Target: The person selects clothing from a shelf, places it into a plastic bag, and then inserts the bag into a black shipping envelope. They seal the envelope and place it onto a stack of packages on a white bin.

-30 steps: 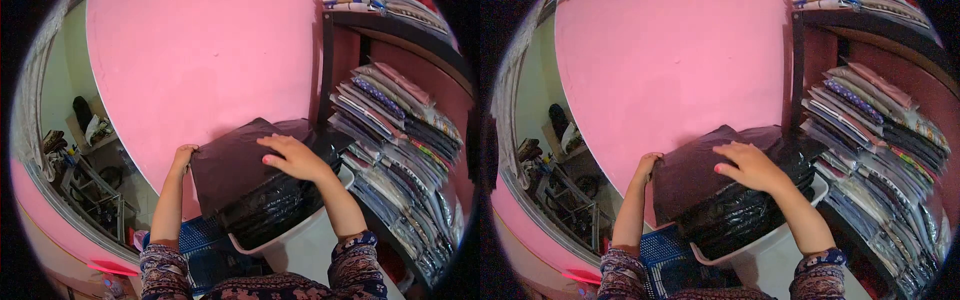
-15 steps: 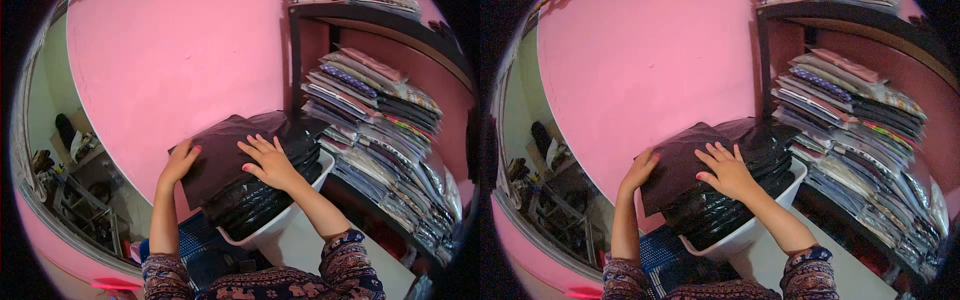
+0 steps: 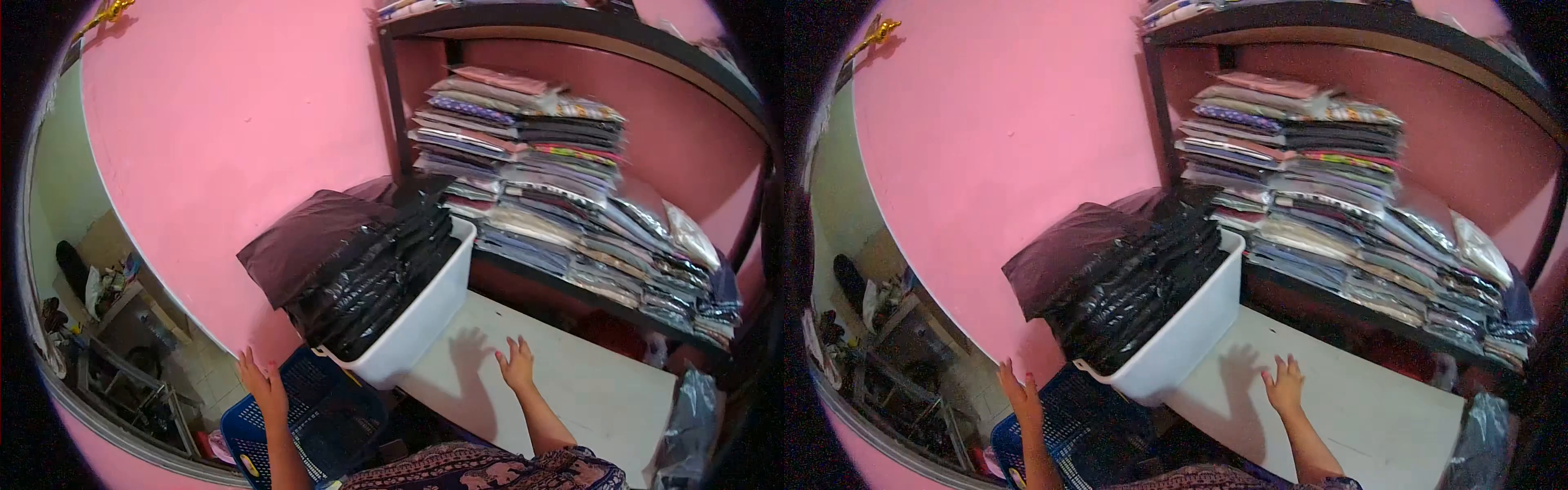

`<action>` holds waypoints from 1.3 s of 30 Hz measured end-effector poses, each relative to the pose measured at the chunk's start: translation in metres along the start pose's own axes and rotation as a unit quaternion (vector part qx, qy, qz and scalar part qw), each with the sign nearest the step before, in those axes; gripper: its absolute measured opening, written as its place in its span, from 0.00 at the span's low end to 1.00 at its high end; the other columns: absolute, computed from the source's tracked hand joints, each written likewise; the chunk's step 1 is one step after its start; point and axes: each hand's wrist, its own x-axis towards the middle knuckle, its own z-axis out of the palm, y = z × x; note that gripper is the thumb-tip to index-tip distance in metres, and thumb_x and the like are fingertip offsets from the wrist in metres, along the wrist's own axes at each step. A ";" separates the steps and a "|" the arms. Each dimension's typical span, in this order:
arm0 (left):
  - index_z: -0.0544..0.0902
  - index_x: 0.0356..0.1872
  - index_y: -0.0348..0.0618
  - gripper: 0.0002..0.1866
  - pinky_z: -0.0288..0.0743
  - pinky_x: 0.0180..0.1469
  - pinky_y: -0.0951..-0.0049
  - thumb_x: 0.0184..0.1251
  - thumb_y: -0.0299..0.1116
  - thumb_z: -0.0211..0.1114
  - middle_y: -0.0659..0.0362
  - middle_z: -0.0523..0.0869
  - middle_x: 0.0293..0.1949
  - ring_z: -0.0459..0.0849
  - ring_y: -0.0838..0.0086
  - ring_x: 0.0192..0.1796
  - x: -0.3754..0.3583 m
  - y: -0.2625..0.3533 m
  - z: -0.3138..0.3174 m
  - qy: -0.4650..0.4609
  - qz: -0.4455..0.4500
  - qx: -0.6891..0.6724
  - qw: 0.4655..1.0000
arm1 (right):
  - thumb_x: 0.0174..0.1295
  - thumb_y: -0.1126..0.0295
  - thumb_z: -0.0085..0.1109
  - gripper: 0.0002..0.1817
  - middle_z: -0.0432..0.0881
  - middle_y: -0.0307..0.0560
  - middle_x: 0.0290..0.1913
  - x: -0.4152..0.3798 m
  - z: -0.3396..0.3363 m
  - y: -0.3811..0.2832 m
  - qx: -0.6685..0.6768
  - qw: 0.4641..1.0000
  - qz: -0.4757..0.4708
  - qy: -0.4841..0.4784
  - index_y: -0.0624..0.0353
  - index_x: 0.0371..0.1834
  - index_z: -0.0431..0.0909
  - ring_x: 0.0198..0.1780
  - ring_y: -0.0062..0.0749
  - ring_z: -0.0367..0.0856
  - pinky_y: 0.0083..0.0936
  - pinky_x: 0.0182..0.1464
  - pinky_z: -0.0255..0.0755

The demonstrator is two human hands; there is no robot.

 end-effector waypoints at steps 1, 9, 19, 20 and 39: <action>0.61 0.67 0.37 0.30 0.40 0.71 0.51 0.68 0.39 0.54 0.41 0.56 0.70 0.48 0.45 0.73 -0.018 -0.003 0.001 -0.033 -0.020 0.028 0.999 | 0.60 0.52 0.57 0.30 0.60 0.65 0.67 -0.018 -0.002 0.015 -0.004 1.000 0.009 0.003 0.56 0.62 0.68 0.67 0.57 0.61 0.57 0.63 0.54; 0.57 0.69 0.41 0.40 0.35 0.67 0.35 0.59 0.49 0.60 0.42 0.46 0.73 0.39 0.43 0.74 -0.127 0.026 0.029 -0.240 -0.081 0.126 0.959 | 0.57 0.48 0.58 0.33 0.57 0.59 0.70 -0.097 -0.061 0.052 -0.018 0.991 0.077 -0.112 0.48 0.64 0.66 0.70 0.54 0.56 0.68 0.62 0.52; 0.64 0.64 0.35 0.41 0.43 0.64 0.30 0.53 0.48 0.66 0.36 0.51 0.70 0.43 0.35 0.71 -0.209 0.124 0.100 -0.383 0.071 0.026 0.921 | 0.55 0.50 0.61 0.31 0.61 0.52 0.69 -0.152 -0.171 0.153 -0.069 0.975 0.156 -0.140 0.45 0.62 0.69 0.68 0.50 0.61 0.73 0.61 0.48; 0.64 0.64 0.35 0.41 0.43 0.64 0.30 0.53 0.49 0.67 0.36 0.51 0.70 0.43 0.35 0.71 -0.215 0.136 0.107 -0.415 0.066 0.039 0.907 | 0.55 0.50 0.61 0.31 0.61 0.52 0.69 -0.156 -0.185 0.167 -0.071 0.976 0.157 -0.132 0.45 0.62 0.69 0.68 0.50 0.61 0.73 0.61 0.48; 0.29 0.72 0.47 0.78 0.23 0.66 0.34 0.24 0.80 0.65 0.41 0.22 0.71 0.18 0.42 0.71 -0.386 0.278 0.246 -0.710 0.021 0.168 0.683 | 0.55 0.52 0.63 0.24 0.76 0.50 0.55 -0.165 -0.341 0.380 -0.022 0.983 0.178 -0.026 0.49 0.53 0.76 0.59 0.51 0.71 0.63 0.59 0.58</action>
